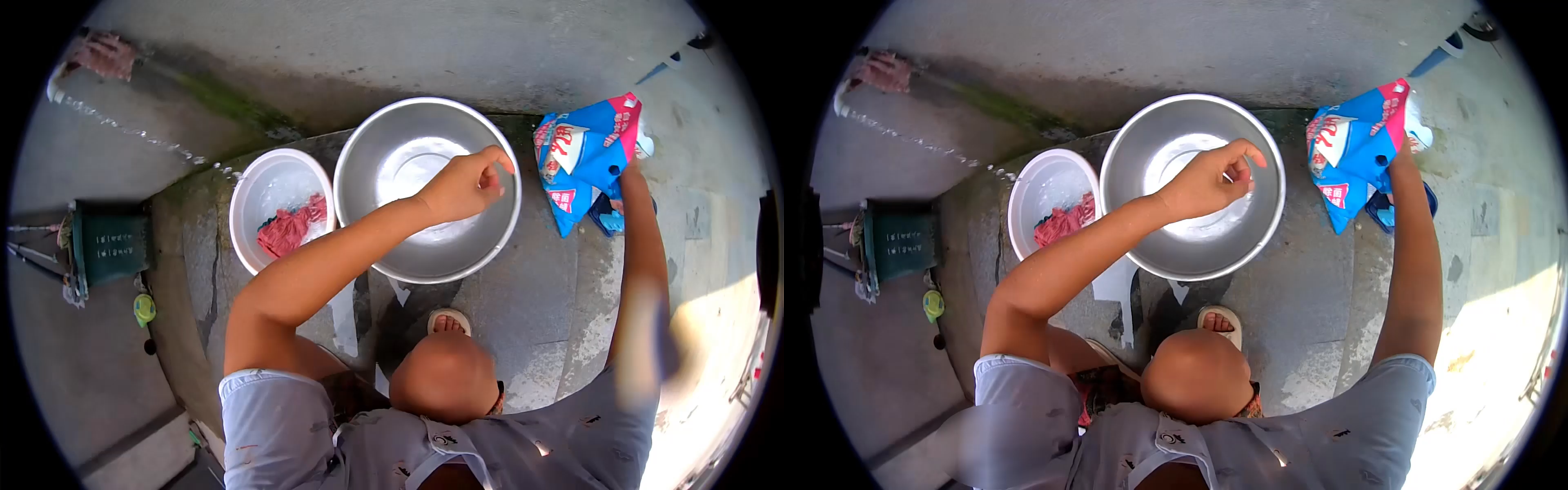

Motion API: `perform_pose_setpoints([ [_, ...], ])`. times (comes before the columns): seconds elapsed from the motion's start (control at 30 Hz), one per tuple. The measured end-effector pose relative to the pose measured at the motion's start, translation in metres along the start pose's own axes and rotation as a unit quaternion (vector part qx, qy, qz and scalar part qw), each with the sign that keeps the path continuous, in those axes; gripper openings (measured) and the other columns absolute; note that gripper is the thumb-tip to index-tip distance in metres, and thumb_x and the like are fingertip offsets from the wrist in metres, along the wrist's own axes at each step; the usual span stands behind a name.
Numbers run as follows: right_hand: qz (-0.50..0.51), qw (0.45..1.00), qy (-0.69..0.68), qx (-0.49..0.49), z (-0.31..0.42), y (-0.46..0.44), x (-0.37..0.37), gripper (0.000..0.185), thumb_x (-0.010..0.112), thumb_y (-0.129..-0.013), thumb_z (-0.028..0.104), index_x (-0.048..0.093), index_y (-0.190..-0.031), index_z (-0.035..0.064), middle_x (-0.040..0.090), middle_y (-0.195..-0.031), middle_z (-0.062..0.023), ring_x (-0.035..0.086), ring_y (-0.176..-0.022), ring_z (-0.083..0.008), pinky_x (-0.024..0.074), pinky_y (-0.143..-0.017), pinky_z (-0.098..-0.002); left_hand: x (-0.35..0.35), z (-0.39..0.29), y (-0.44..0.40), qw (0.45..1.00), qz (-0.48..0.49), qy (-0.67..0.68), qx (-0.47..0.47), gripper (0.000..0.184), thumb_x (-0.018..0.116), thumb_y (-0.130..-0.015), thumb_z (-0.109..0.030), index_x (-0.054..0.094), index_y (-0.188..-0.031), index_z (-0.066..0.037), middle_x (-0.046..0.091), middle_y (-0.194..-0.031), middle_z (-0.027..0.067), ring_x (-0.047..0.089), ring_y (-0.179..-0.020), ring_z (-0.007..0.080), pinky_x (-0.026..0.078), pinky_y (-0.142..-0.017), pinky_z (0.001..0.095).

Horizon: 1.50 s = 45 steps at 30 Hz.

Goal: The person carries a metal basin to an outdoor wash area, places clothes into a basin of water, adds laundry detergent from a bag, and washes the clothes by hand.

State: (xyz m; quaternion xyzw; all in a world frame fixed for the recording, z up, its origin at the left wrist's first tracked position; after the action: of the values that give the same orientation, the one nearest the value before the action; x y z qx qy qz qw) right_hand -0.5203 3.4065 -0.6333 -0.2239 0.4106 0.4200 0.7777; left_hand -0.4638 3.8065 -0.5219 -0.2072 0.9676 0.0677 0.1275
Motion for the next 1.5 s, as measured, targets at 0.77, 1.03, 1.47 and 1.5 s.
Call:
perform_pose_setpoints([
  [0.77,-0.012,0.985,-0.048,0.163,0.011,0.092,0.092,0.012,0.055,-0.094,0.012,0.055,-0.101,0.0021,0.057,-0.093,-0.0097,0.055,-0.084,-0.0186,0.0462,-0.072,-0.0313,-0.177,0.297,0.536,0.684,-0.417,0.287,-0.526,0.046,0.079,-0.083,-0.033,0.052,-0.110,-0.007,0.057,-0.095,0.0072,0.060,-0.087,0.0194,0.055,-0.079,0.0350],
  [1.03,-0.070,0.962,-0.170,0.200,0.017,0.124,0.058,0.007,0.053,-0.095,0.008,0.052,-0.099,0.0021,0.053,-0.090,-0.0083,0.052,-0.081,-0.0169,0.0433,-0.069,-0.0296,-0.159,0.324,0.492,0.674,-0.471,0.417,-0.387,0.055,0.075,-0.088,-0.026,0.046,-0.129,-0.005,0.057,-0.124,0.0160,0.062,-0.110,0.0303,0.055,-0.093,0.0431],
  [1.47,-0.194,0.908,-0.334,0.160,0.088,0.155,-0.035,0.003,0.050,-0.097,0.003,0.049,-0.094,0.0022,0.047,-0.085,-0.0060,0.046,-0.076,-0.0141,0.0386,-0.065,-0.0269,-0.177,0.370,0.520,0.654,-0.566,0.391,-0.316,0.055,0.059,-0.081,0.006,0.047,-0.132,-0.010,0.063,-0.118,0.0128,0.067,-0.101,0.0292,0.060,-0.084,0.0429],
  [1.5,-0.203,0.904,-0.346,0.150,0.096,0.158,-0.044,0.003,0.049,-0.097,0.002,0.048,-0.094,0.0022,0.046,-0.085,-0.0058,0.045,-0.075,-0.0139,0.0383,-0.064,-0.0267,-0.180,0.370,0.525,0.660,-0.563,0.385,-0.316,0.055,0.060,-0.081,0.005,0.047,-0.132,-0.009,0.063,-0.117,0.0128,0.067,-0.101,0.0289,0.060,-0.084,0.0426],
])
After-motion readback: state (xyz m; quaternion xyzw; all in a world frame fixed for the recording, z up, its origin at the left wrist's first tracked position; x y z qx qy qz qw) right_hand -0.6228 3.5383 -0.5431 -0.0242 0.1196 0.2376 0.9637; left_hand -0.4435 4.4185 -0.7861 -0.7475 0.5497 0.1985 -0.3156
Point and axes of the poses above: each hand's wrist, its own y-axis away from the middle knuckle, its own x-axis out of the palm, z = x × y, the point moved 9 cm from there along -y, towards the middle knuckle
